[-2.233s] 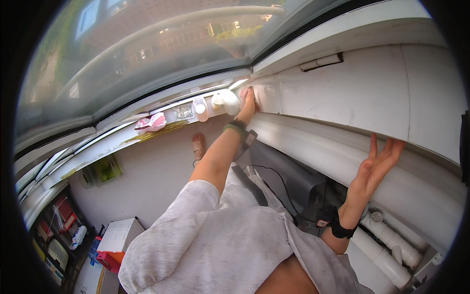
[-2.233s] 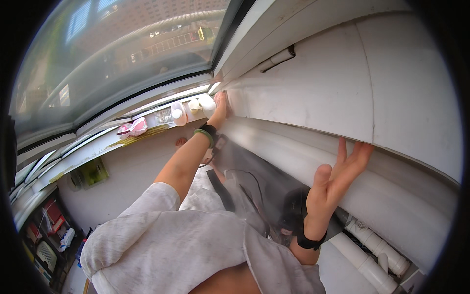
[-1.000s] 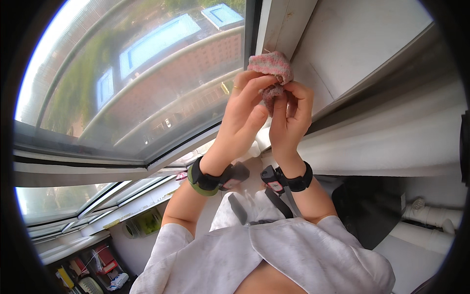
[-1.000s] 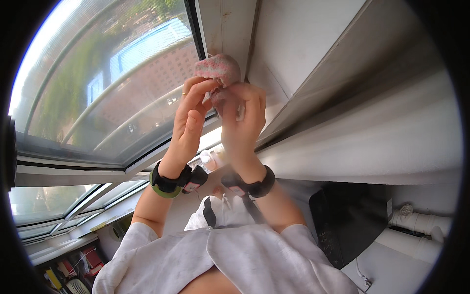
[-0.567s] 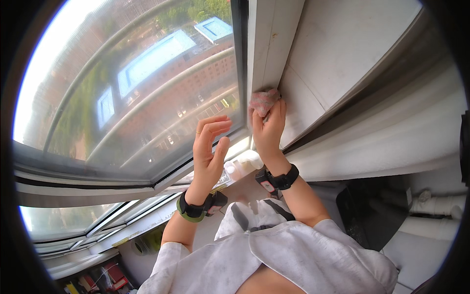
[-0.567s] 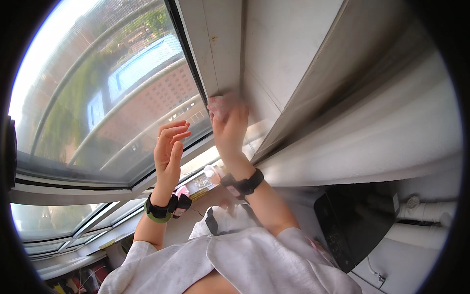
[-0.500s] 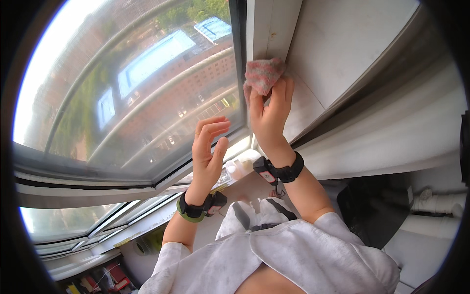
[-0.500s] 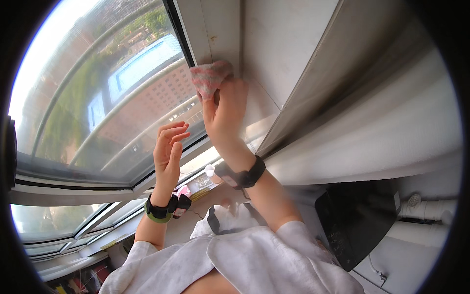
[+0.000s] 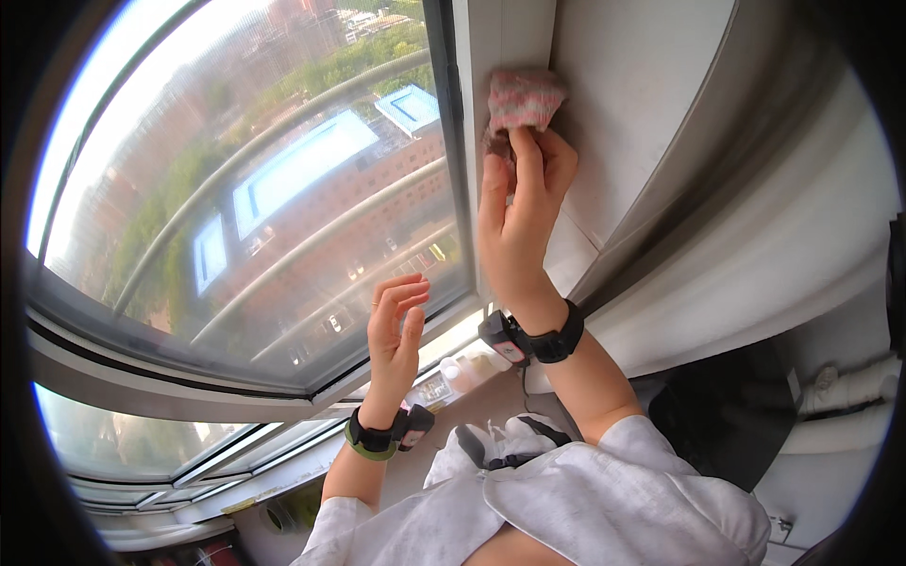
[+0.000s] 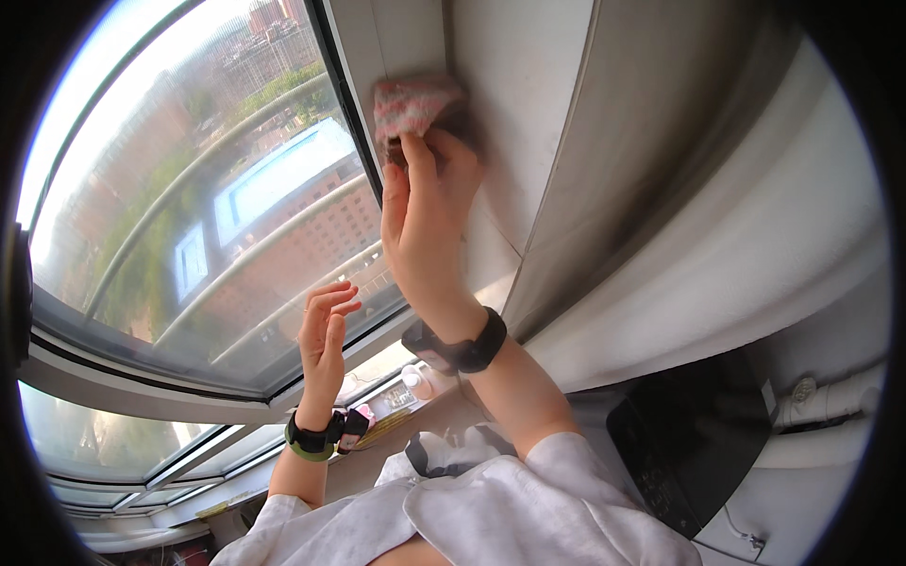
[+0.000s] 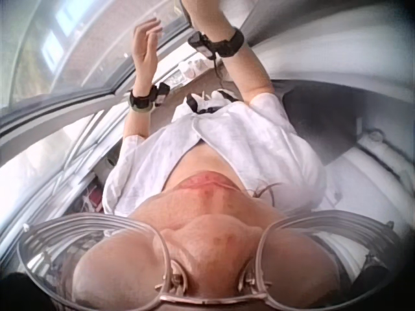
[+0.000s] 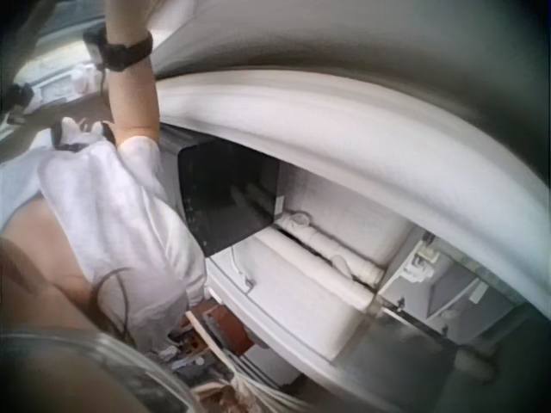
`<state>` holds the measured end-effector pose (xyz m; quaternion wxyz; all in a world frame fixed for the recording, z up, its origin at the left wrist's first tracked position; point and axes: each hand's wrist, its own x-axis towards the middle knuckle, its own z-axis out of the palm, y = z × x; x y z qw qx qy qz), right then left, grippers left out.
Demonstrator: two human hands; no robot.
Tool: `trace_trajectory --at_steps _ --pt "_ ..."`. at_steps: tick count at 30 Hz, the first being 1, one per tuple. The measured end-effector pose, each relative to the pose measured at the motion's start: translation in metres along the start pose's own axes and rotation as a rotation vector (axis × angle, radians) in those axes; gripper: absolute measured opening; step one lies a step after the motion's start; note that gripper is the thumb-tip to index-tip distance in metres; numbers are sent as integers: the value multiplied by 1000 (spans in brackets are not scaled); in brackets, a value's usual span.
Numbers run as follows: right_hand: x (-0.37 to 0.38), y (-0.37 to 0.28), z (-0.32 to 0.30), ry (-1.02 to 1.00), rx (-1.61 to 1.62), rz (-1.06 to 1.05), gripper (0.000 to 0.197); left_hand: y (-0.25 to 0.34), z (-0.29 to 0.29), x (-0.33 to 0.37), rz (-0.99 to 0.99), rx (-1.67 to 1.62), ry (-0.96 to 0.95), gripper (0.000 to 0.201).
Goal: The person cleans the white window frame and sill using a pink cloth, wiping the vertical and horizontal sections of the frame. They then move to wipe the surface of a black wall-mounted appliance.
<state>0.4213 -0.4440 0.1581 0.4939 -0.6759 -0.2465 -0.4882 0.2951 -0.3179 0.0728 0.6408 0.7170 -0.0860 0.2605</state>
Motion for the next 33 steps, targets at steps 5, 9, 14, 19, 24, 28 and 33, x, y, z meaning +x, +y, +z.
trace_trajectory --at_steps 5,9,14,19,24,28,33 --pt "-25 8 -7 -48 18 -3 32 1 2 0 6 3 -5 23" --pt "-73 39 -19 -159 -8 82 21 1 8 2 17 -10 -36 23" --pt "35 -15 -2 144 43 -56 15 5 6 1 24 -11 -35 24" --pt "-15 4 -6 5 92 98 16 5 10 -2 32 -26 -28 25" --pt "-44 12 -16 -142 -84 173 18 4 7 -5 15 2 -28 25" --pt "52 -23 -3 120 -23 -124 20 9 10 -1 18 -16 -26 24" --pt "-8 -2 -5 -32 -106 0 19 7 9 -4 3 -5 -18 23"
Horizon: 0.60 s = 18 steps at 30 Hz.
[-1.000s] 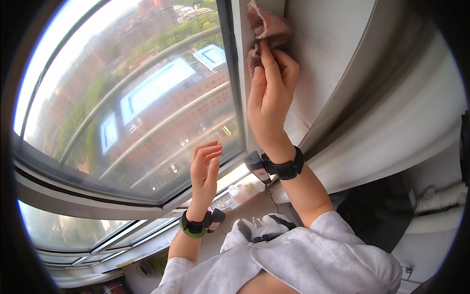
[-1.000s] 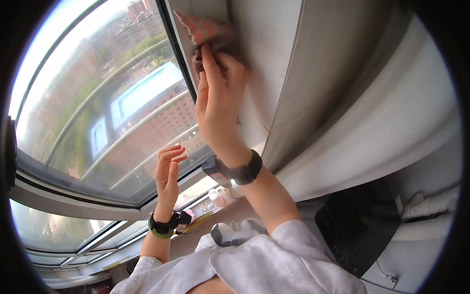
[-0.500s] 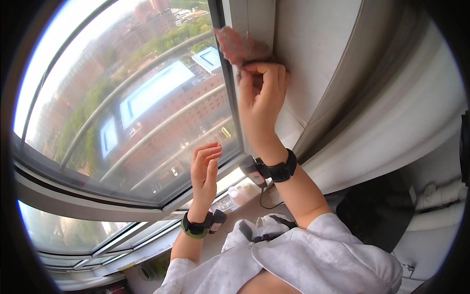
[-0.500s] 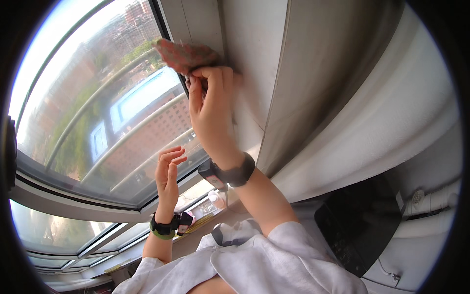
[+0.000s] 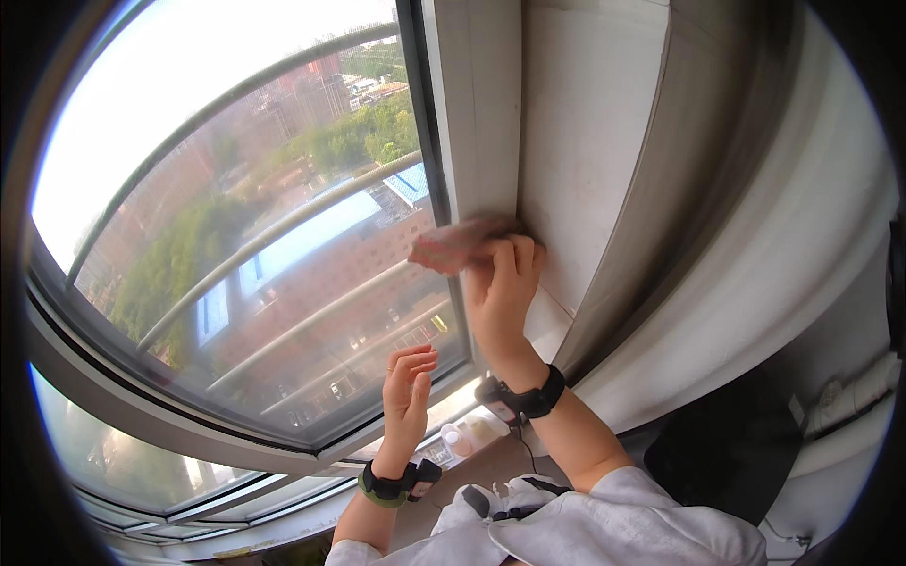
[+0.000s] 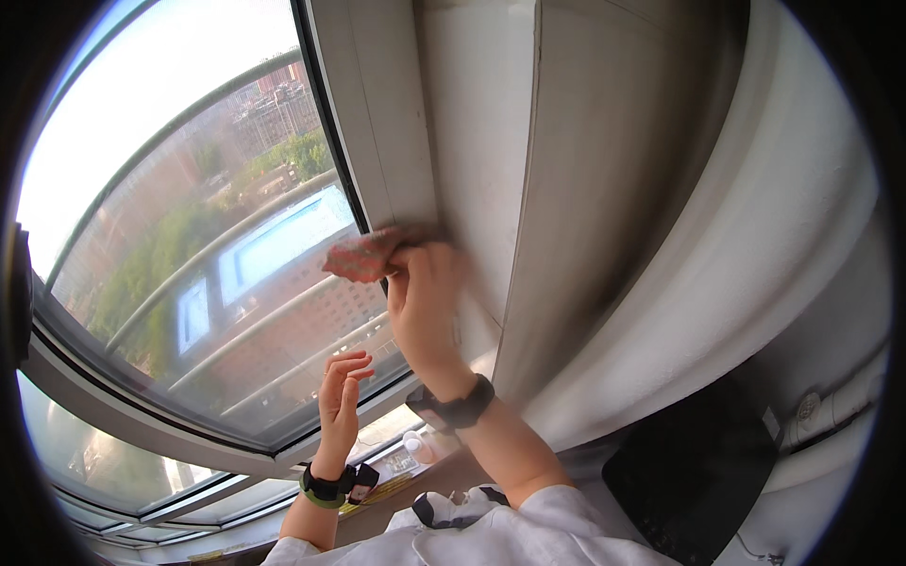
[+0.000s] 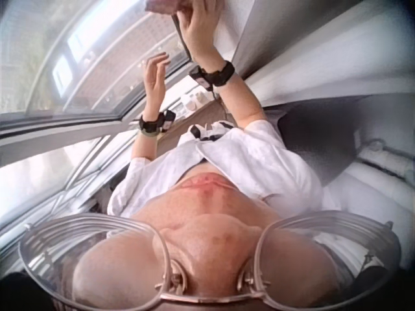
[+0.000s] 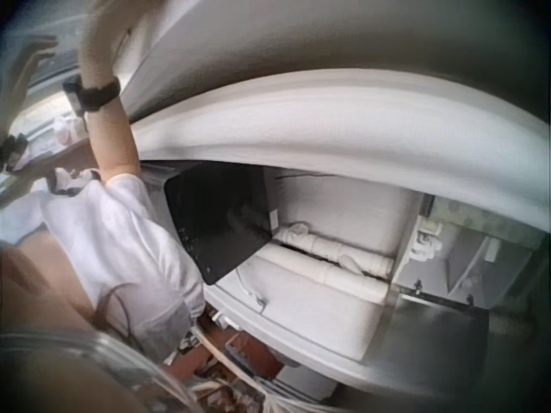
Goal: The person cleans the white window frame and sill using a pink cloth, wiping the vertical and horizontal sections of the frame. They then move to wipe the surface of a black wall-mounted appliance.
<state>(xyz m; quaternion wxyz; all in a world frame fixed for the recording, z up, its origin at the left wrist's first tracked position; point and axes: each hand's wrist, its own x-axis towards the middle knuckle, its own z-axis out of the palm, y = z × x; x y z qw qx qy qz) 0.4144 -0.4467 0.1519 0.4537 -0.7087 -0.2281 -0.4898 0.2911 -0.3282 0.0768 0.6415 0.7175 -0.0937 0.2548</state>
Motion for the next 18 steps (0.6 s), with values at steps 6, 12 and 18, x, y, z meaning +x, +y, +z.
trace_trajectory --at_steps 6,12,18 --pt "-16 5 -10 -127 10 29 33 5 -1 -1 24 60 -38 28" --pt "100 -33 0 160 104 -214 27 8 -1 2 22 39 -27 28" --pt "-6 8 -12 -97 19 52 27 8 4 3 22 13 -49 26"
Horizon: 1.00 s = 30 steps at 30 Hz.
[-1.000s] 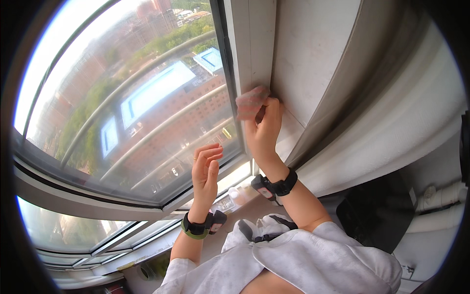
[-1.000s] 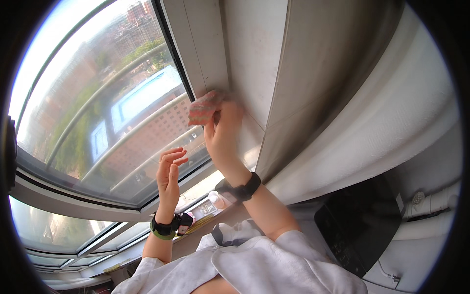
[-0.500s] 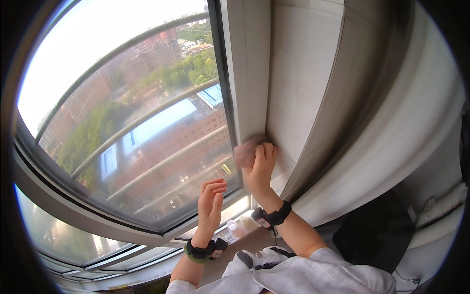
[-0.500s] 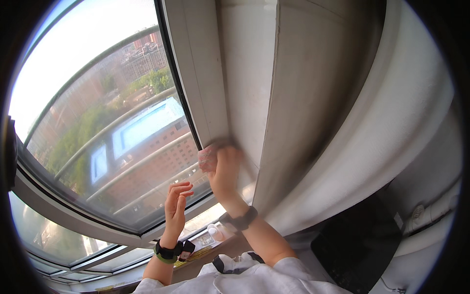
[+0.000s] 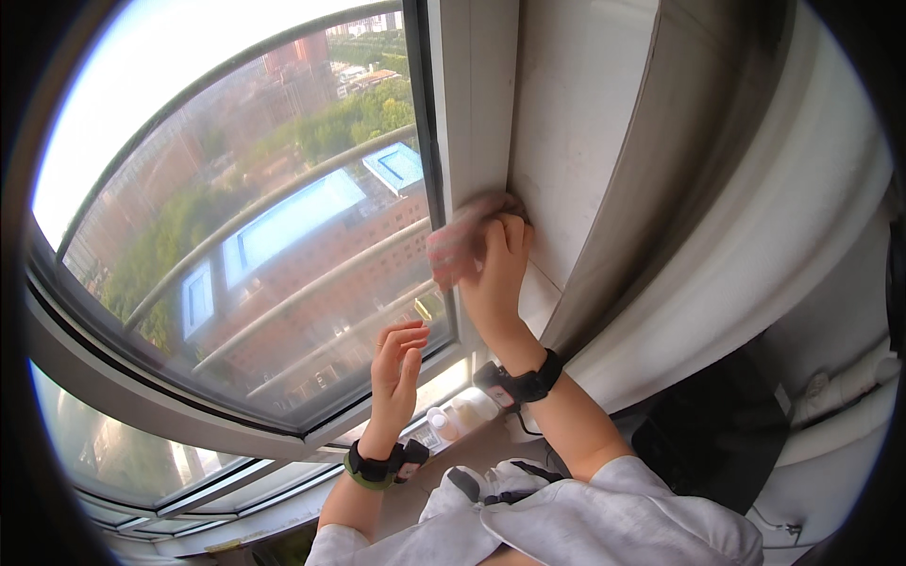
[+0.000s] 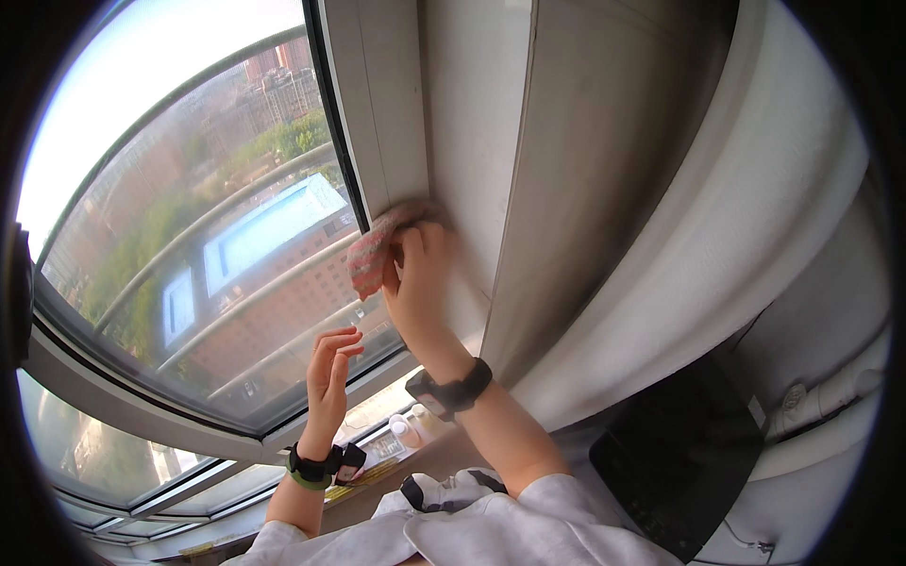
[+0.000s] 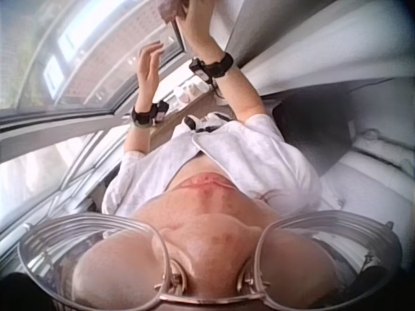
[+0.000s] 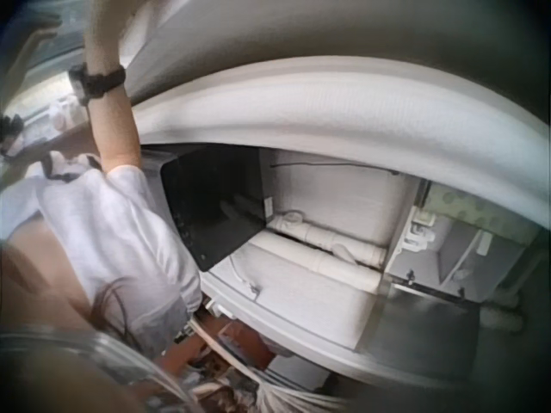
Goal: The person cleans the white window frame and sill using a pink cloth, wiping the vertical and horizontal sections of the frame. They then move to wipe the surface of a black wall-mounted appliance.
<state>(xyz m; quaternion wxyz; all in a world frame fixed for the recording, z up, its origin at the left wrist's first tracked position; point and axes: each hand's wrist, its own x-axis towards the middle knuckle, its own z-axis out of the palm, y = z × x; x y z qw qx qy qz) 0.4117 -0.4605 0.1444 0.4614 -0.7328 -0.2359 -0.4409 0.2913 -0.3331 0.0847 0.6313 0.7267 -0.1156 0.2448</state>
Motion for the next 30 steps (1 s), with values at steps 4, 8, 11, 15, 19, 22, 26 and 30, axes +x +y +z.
trace_trajectory --at_steps 4,8,11,15,19,22,26,30 --pt "-26 25 3 -67 -72 -51 31 -1 0 1 16 -7 -12 27" --pt "70 -9 9 203 46 -397 34 -1 -7 -10 -28 -6 -4 25" --pt "82 -19 8 216 55 -416 22 -2 -10 -17 -16 -37 41 25" --pt "-40 40 18 77 53 -216 15 -10 -20 -32 -57 4 66 26" --pt "-136 67 17 -179 136 162 22 -10 -27 -35 -74 28 79 28" --pt "-117 59 22 -116 82 47 14 -8 -32 -38 -77 57 91 29" --pt "-23 33 21 -44 286 -60 24 -11 -29 -39 -92 64 97 29" --pt "-67 59 30 -9 117 -111 10 -15 -24 -42 -82 56 101 28"
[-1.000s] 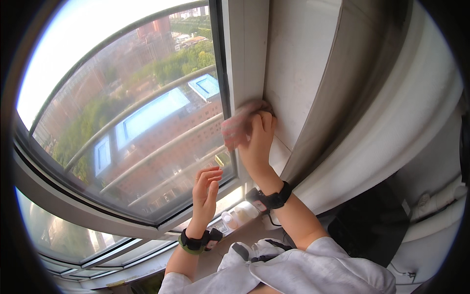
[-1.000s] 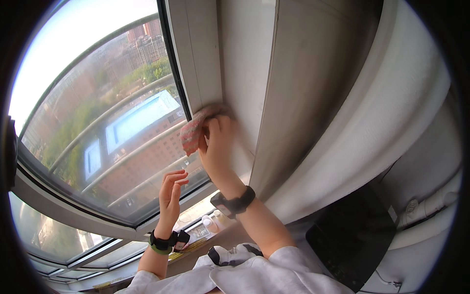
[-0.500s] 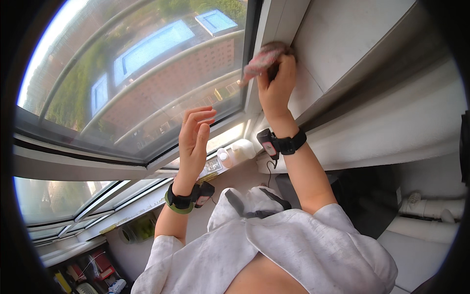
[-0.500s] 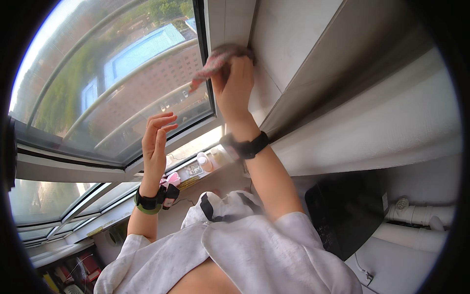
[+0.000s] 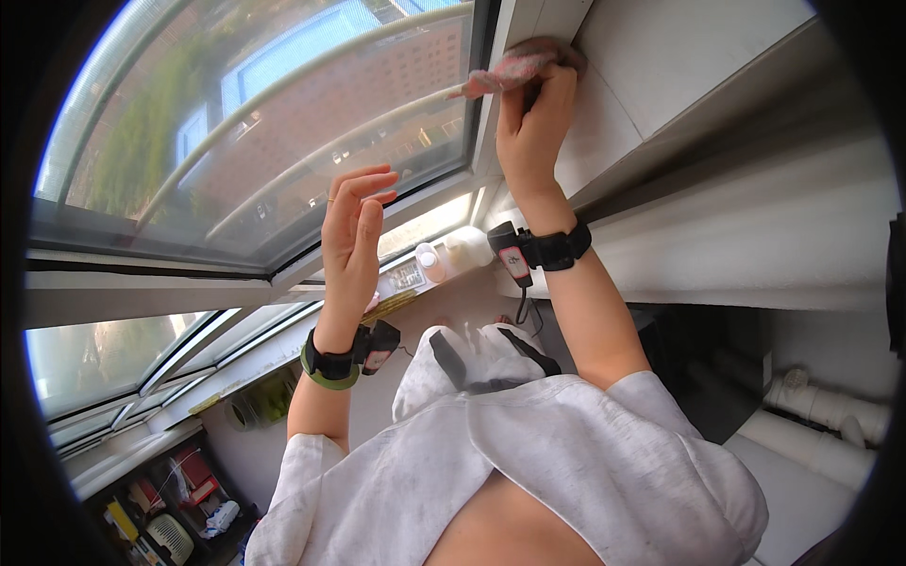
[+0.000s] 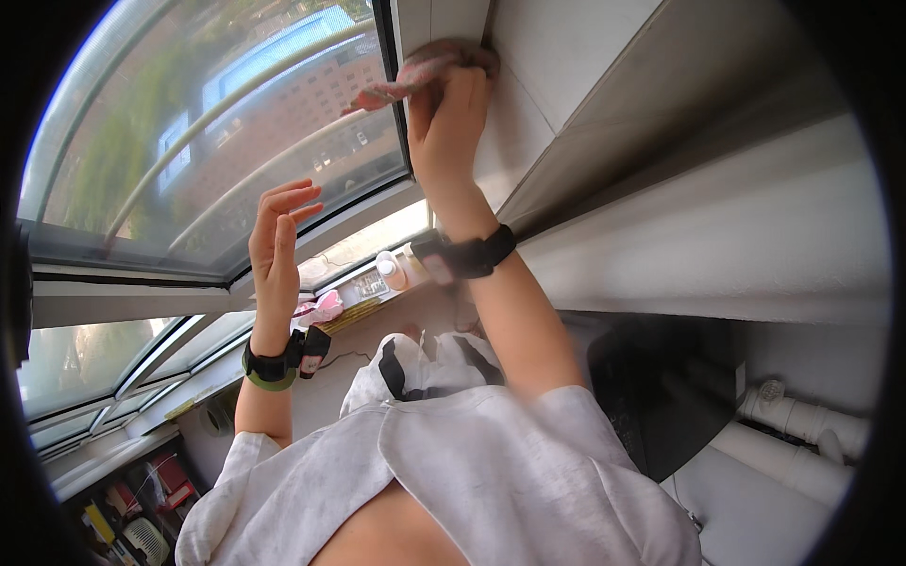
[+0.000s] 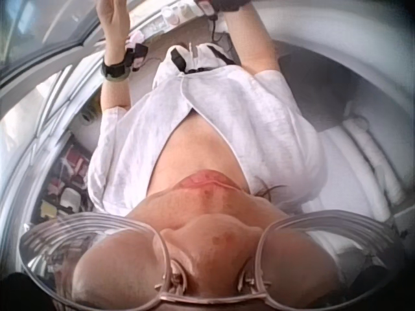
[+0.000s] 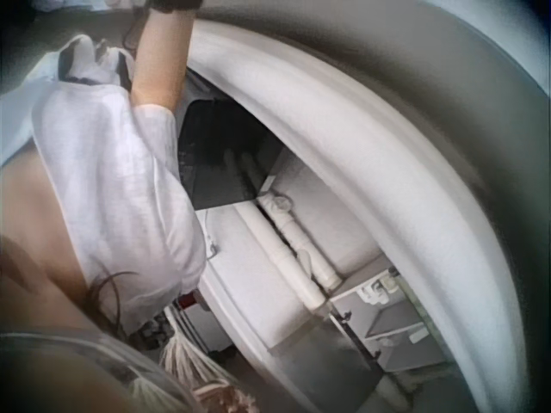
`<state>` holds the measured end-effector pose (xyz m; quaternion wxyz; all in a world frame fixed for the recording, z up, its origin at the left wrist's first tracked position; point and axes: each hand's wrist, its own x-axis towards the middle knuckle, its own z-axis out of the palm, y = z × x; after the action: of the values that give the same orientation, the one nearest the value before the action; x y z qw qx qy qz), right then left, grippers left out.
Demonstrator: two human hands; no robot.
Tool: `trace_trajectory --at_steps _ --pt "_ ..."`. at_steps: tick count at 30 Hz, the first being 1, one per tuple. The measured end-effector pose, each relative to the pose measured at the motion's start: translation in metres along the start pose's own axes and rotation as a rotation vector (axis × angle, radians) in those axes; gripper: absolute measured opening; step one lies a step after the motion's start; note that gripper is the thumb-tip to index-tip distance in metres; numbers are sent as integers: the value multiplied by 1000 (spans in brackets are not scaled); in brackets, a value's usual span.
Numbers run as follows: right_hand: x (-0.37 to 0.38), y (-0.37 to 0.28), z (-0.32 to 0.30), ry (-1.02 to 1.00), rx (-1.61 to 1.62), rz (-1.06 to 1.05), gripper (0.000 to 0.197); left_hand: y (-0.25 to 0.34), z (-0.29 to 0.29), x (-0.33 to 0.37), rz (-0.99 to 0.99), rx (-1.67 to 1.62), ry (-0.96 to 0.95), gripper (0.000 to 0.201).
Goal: The person cleans the white window frame and sill using a pink cloth, wiping the vertical and horizontal sections of the frame. They then move to wipe the surface of a black wall-mounted appliance.
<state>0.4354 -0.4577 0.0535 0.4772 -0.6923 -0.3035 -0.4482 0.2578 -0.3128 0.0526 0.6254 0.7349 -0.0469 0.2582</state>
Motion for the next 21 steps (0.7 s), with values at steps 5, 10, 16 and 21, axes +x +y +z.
trace_trajectory --at_steps 5,10,16,21 --pt "-126 17 0 -289 166 601 5 1 -5 -6 -26 46 5 29" --pt "-104 17 11 -141 44 352 8 4 -11 -6 -20 95 26 30" --pt "-36 12 20 189 223 106 7 2 -11 -9 -23 121 42 31" --pt "-102 13 17 150 921 1126 1 3 -19 -14 -41 146 64 31"
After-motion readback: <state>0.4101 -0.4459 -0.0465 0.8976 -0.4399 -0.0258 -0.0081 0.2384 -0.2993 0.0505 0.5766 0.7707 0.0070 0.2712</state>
